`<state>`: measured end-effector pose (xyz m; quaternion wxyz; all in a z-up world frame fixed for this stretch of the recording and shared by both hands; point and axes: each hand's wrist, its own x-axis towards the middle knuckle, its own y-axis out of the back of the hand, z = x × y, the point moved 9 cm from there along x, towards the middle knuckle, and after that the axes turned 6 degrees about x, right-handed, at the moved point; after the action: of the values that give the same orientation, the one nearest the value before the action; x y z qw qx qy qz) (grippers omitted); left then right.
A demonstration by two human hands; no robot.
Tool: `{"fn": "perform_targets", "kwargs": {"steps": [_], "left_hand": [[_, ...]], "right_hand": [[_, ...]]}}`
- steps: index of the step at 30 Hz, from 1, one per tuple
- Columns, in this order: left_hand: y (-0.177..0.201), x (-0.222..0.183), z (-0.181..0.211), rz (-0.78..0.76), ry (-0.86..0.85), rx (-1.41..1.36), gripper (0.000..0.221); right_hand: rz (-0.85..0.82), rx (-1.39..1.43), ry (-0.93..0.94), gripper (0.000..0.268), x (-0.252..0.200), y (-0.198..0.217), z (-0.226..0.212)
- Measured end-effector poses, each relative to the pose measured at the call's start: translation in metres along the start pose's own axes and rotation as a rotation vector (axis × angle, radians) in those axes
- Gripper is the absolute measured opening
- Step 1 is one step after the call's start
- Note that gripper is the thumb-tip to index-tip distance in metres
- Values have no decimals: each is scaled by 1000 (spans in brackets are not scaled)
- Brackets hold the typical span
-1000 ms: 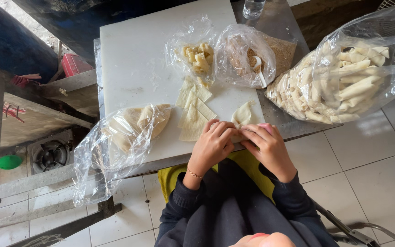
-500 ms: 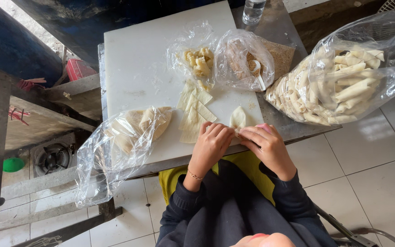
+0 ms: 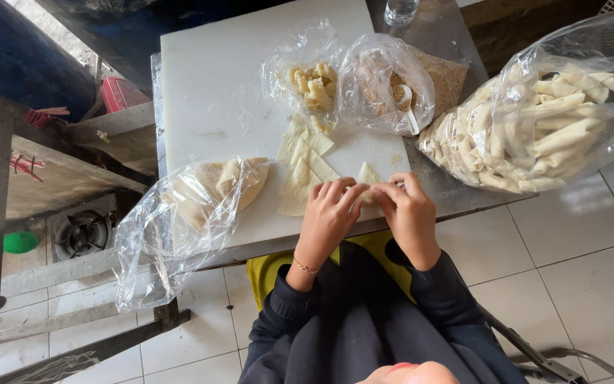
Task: The person fills small pastry wrappers with a paste and a dry ingredient by hand, folding them into triangles and placing them into a plastic bag.
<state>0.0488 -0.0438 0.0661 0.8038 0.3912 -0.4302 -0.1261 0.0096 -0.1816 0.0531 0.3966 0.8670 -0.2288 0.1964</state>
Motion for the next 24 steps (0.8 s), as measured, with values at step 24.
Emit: {"fn": "perform_targets", "kwargs": {"steps": [24], "left_hand": [[-12, 0, -5, -17, 34, 67, 18]], "right_hand": [[-231, -99, 285, 16, 13, -3, -21]]}}
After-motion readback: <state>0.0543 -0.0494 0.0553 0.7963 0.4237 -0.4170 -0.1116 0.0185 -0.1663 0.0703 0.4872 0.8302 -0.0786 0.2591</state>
